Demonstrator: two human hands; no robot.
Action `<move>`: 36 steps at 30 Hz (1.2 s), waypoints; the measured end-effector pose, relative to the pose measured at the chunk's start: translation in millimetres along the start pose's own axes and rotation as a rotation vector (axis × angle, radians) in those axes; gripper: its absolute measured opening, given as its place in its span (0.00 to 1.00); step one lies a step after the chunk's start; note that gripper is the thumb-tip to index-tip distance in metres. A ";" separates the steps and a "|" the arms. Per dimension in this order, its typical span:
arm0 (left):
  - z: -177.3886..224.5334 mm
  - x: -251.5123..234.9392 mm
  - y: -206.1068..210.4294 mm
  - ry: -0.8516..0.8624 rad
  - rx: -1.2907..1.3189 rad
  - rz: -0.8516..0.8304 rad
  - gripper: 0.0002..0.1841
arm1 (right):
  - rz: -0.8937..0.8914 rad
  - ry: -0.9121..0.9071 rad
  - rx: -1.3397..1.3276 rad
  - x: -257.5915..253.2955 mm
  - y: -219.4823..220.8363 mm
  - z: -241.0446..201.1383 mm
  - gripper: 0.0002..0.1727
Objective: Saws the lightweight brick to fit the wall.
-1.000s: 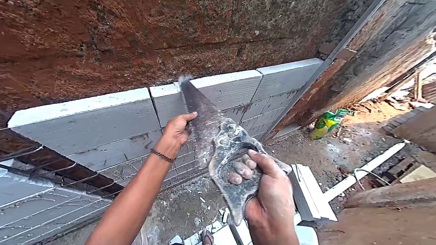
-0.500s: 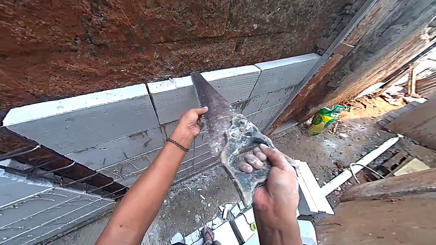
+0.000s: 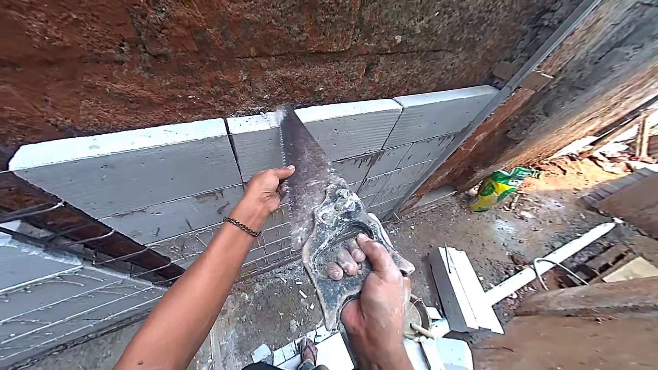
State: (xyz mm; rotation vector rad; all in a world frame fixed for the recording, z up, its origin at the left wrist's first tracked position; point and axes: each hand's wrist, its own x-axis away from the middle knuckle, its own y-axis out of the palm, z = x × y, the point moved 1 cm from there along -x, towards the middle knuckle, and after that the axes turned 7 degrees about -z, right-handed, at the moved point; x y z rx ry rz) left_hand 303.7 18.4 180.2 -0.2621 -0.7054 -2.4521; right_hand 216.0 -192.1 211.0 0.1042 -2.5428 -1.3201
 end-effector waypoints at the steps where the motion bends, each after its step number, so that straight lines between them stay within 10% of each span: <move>1: -0.8 -0.6 3.0 -0.006 -0.003 0.009 0.11 | 0.033 0.004 -0.013 -1.8 -1.9 -2.8 0.11; 36: 7.4 21.5 -15.9 0.027 -0.104 0.046 0.09 | 0.027 0.077 0.002 8.5 12.0 -4.5 0.12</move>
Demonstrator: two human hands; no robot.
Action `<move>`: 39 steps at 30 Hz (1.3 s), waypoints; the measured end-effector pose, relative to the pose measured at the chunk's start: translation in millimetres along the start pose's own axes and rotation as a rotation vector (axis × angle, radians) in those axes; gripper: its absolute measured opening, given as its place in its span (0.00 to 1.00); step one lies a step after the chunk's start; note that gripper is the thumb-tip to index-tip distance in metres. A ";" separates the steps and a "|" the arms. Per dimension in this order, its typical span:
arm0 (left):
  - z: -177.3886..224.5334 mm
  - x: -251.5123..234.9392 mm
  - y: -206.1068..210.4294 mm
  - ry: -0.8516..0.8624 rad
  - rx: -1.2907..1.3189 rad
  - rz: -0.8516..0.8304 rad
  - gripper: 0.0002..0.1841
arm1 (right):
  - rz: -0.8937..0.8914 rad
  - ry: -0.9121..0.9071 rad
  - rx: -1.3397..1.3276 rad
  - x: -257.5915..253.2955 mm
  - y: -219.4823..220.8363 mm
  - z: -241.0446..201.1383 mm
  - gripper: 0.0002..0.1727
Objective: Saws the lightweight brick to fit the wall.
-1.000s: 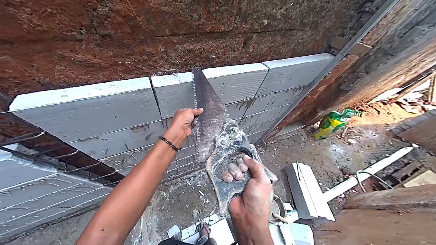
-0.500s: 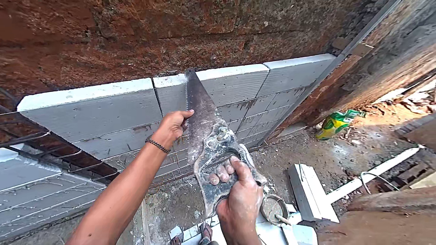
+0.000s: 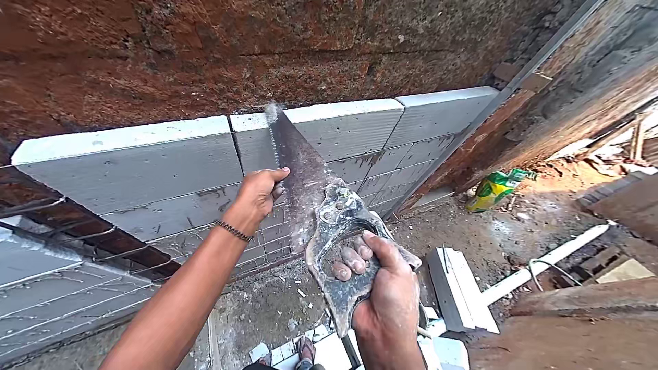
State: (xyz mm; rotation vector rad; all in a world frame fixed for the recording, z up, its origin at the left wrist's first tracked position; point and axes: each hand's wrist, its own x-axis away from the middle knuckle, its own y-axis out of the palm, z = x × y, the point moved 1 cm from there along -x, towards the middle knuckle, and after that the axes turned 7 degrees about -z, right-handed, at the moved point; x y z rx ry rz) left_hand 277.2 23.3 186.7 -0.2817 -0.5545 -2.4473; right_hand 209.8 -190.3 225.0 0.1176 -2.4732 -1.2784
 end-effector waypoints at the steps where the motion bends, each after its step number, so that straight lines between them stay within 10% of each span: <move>1: 1.3 1.9 -3.4 0.002 0.026 0.011 0.09 | -0.015 -0.008 -0.001 0.9 1.4 0.3 0.12; 39: -1.5 -4.5 35.3 0.003 0.135 0.053 0.08 | 0.039 0.002 -0.013 -19.4 5.6 -34.2 0.14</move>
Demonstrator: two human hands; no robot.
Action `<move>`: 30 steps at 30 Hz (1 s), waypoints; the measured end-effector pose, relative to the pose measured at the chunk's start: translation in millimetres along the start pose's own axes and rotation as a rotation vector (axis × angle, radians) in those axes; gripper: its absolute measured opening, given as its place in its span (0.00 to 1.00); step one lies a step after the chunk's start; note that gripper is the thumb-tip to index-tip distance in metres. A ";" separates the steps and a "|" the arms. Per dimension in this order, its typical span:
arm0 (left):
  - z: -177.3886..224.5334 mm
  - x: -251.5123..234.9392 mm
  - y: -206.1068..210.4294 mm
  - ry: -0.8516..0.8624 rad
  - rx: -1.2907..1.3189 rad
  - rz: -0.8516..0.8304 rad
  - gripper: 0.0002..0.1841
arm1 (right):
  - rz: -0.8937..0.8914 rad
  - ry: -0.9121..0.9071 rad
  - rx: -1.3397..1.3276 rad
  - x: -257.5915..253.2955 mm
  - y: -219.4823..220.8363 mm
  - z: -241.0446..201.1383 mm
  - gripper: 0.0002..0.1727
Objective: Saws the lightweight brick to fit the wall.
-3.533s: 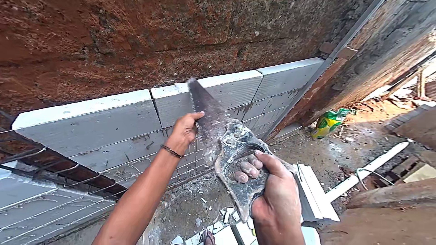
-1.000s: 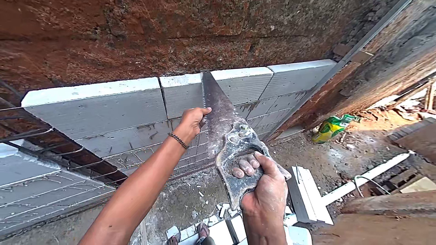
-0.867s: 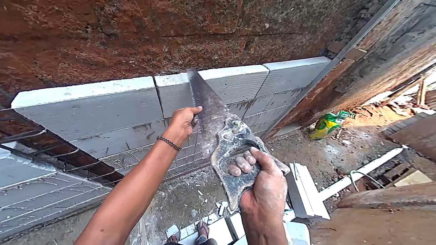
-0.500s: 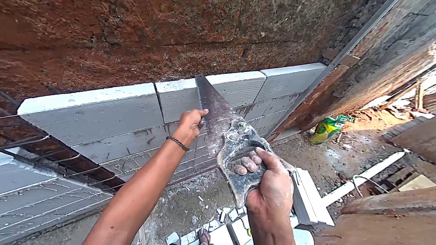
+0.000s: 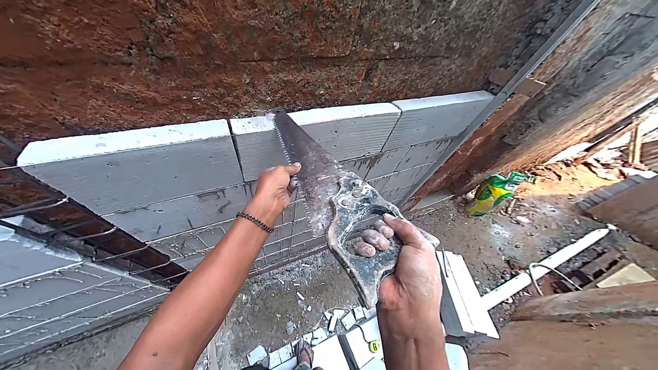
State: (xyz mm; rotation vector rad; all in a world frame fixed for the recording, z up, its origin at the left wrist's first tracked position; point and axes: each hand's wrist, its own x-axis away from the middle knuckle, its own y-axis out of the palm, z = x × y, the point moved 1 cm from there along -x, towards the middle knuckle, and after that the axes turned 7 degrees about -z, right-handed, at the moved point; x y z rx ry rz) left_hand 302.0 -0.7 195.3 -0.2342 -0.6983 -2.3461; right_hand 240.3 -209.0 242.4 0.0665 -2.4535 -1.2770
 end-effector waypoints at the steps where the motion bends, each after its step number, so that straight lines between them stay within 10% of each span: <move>1: 0.3 -7.2 7.2 -0.017 -0.002 -0.014 0.09 | 0.000 -0.041 -0.004 -1.4 -0.4 2.7 0.14; 25: -1.7 -10.8 -21.1 0.001 -0.133 -0.033 0.09 | -0.064 -0.062 0.034 10.2 -15.8 36.6 0.06; 30: 2.2 -13.8 1.9 -0.021 -0.211 -0.016 0.11 | 0.002 -0.057 -0.038 2.7 -17.4 24.8 0.16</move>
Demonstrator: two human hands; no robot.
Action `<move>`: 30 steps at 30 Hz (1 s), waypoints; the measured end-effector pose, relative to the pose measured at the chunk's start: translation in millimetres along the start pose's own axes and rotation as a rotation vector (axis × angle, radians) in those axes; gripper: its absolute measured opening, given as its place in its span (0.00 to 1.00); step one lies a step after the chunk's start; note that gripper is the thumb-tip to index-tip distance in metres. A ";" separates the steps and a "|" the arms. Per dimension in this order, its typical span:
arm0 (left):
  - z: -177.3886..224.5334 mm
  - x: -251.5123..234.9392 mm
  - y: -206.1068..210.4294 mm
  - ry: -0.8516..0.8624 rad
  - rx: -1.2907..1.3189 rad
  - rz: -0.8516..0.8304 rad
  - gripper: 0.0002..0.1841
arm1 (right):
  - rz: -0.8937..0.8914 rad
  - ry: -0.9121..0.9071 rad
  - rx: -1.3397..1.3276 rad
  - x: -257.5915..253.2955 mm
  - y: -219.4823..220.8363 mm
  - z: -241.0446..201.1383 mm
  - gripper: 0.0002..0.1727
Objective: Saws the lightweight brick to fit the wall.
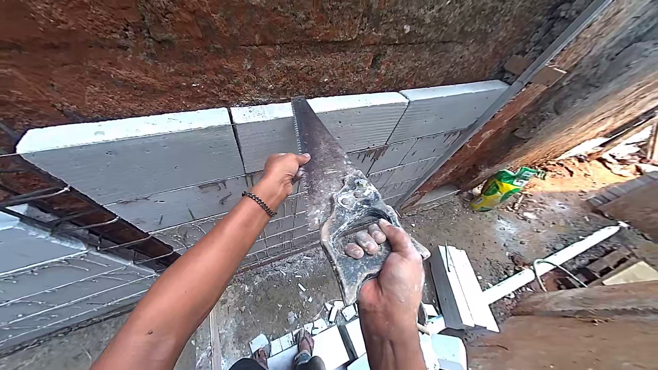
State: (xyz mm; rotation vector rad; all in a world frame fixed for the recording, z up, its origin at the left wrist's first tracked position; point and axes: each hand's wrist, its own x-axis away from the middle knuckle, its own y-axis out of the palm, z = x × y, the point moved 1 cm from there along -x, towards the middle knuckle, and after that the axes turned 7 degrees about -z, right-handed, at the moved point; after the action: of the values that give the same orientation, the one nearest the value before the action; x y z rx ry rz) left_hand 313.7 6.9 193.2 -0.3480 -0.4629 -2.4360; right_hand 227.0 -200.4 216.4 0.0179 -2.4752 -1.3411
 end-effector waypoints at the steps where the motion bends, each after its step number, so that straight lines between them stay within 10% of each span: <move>1: -1.4 1.0 -4.4 0.011 -0.004 0.000 0.11 | -0.004 0.016 0.008 1.4 0.4 1.8 0.15; 30: -4.3 4.3 -14.5 0.037 -0.030 0.015 0.10 | -0.010 0.039 -0.001 5.2 -2.8 7.6 0.14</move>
State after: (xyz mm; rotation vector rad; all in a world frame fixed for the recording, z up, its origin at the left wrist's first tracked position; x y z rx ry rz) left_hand 300.7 13.6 187.4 -0.3175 -0.4065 -2.4325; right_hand 219.5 -196.6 211.7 0.0564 -2.4447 -1.3340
